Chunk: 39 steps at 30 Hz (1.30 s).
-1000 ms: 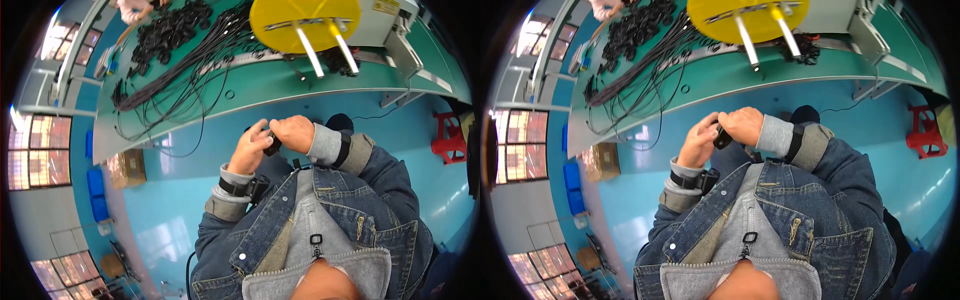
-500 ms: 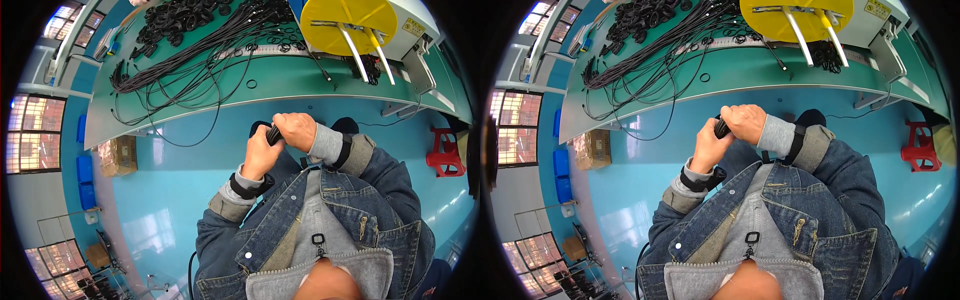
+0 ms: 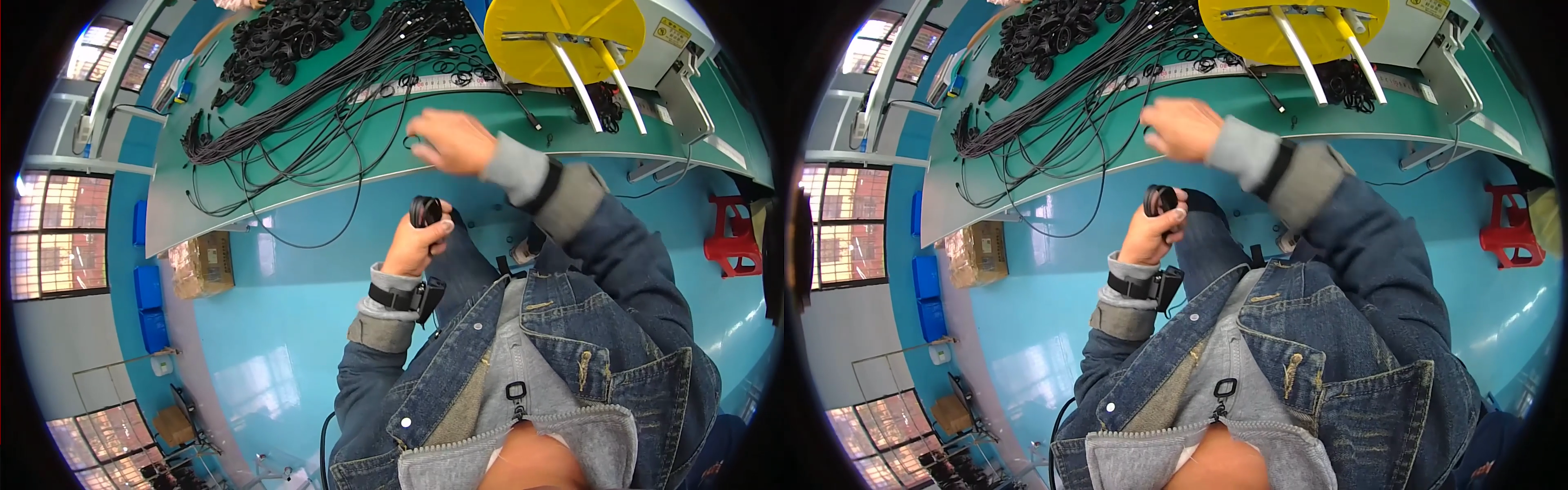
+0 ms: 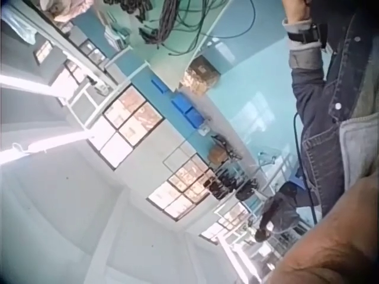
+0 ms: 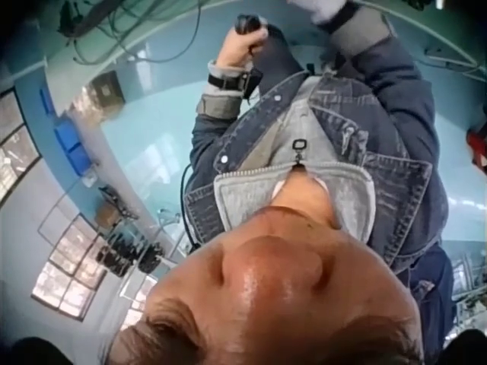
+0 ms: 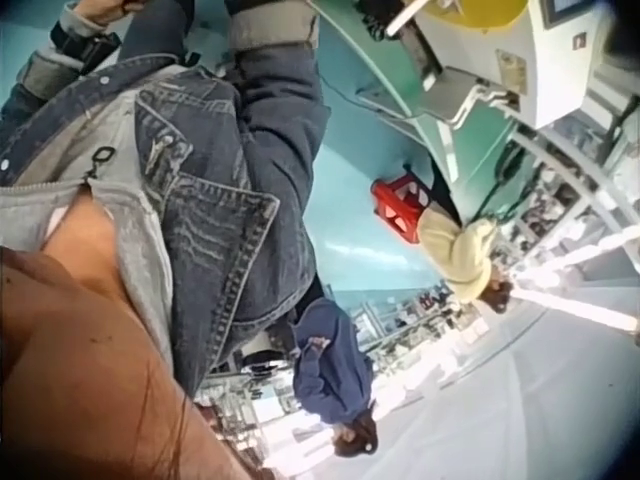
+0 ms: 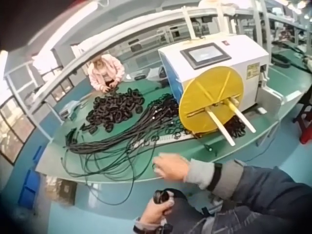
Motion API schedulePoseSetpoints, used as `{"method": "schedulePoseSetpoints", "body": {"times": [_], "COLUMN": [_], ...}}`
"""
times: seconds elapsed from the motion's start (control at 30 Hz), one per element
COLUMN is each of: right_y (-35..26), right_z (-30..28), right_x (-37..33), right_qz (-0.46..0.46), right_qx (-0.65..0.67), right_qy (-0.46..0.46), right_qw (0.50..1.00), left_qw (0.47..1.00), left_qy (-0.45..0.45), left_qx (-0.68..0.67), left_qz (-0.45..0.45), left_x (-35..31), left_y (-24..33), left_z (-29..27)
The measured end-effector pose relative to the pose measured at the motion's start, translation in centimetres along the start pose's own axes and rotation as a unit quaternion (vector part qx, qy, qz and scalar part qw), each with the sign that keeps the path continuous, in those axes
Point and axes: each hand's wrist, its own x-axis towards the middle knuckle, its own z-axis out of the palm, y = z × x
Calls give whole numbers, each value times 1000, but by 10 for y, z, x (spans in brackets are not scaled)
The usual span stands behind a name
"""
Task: The person picks up a cable, winds it around the pegs of a machine, and removes the coiled cable to secure it with a rubber band. This process is repeated for several cables.
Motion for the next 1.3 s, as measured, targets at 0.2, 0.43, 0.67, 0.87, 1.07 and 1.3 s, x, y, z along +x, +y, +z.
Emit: {"method": "schedulePoseSetpoints", "body": {"times": [0.2, 0.43, 0.67, 0.87, 1.07, 1.3], "right_y": [15, -27, -35, -24, -32, -22], "right_z": [23, -34, -54, -62, -72, -117], "right_x": [-7, -94, -144, -157, -168, -149], "right_qz": [31, 356, 283, 301, 320, 340], "right_qx": [48, 665, 330, 502, 808, 588], "right_qy": [21, -77, 136, 163, 24, -101], "right_qw": [998, 652, 890, 794, 494, 727], "left_qw": [987, 973, 987, 987, 986, 981], "left_qy": [-35, -13, 15, -23, -21, -78], "left_qx": [-73, -7, 19, 35, 102, 174], "left_qz": [142, 232, 162, 152, 128, 46], "left_x": [2, 10, 31, 39, 40, 29], "left_y": [12, 9, -9, -13, -4, 2], "left_z": [-1, 40, 97, 107, 93, 97]}}
